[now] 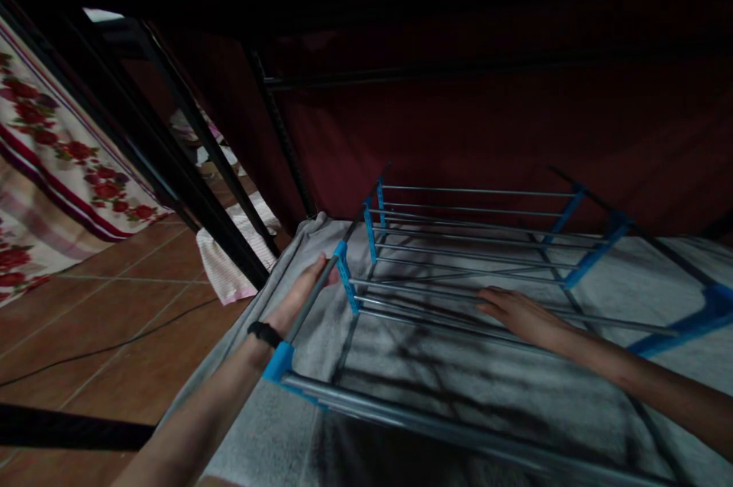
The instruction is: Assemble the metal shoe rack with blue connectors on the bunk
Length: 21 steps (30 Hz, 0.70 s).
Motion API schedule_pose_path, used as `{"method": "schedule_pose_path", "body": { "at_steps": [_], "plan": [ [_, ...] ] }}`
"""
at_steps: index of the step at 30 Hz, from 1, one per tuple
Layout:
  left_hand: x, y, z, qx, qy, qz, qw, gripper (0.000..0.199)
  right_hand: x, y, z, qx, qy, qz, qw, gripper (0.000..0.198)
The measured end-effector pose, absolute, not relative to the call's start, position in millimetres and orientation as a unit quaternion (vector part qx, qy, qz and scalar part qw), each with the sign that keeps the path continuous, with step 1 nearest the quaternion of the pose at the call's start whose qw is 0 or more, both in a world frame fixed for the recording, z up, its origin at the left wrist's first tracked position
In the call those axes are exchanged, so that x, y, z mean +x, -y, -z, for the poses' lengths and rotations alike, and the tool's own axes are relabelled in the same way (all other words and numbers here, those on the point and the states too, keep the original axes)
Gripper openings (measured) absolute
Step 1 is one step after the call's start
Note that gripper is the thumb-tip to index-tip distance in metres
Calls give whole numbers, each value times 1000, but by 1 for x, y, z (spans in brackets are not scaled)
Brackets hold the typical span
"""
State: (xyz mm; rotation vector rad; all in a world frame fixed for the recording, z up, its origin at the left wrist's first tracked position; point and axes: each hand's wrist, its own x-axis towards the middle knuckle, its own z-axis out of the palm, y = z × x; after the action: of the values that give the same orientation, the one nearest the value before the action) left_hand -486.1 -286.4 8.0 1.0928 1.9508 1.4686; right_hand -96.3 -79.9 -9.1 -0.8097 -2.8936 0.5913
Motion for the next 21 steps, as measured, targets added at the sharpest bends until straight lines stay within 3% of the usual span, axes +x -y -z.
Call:
{"method": "schedule_pose_path", "body": {
  "at_steps": [4, 11, 21],
  "plan": [
    [-458, 269, 20, 405, -673, -531, 317, 69, -97, 81, 6, -266, 941, -204, 42, 41],
    [-455, 256, 20, 362, -606, -566, 426, 74, -98, 86, 1, -279, 937, -209, 34, 46],
    [-441, 251, 26, 317, -606, -633, 362, 61, -94, 81, 7, -275, 935, -218, 42, 53]
  ]
}}
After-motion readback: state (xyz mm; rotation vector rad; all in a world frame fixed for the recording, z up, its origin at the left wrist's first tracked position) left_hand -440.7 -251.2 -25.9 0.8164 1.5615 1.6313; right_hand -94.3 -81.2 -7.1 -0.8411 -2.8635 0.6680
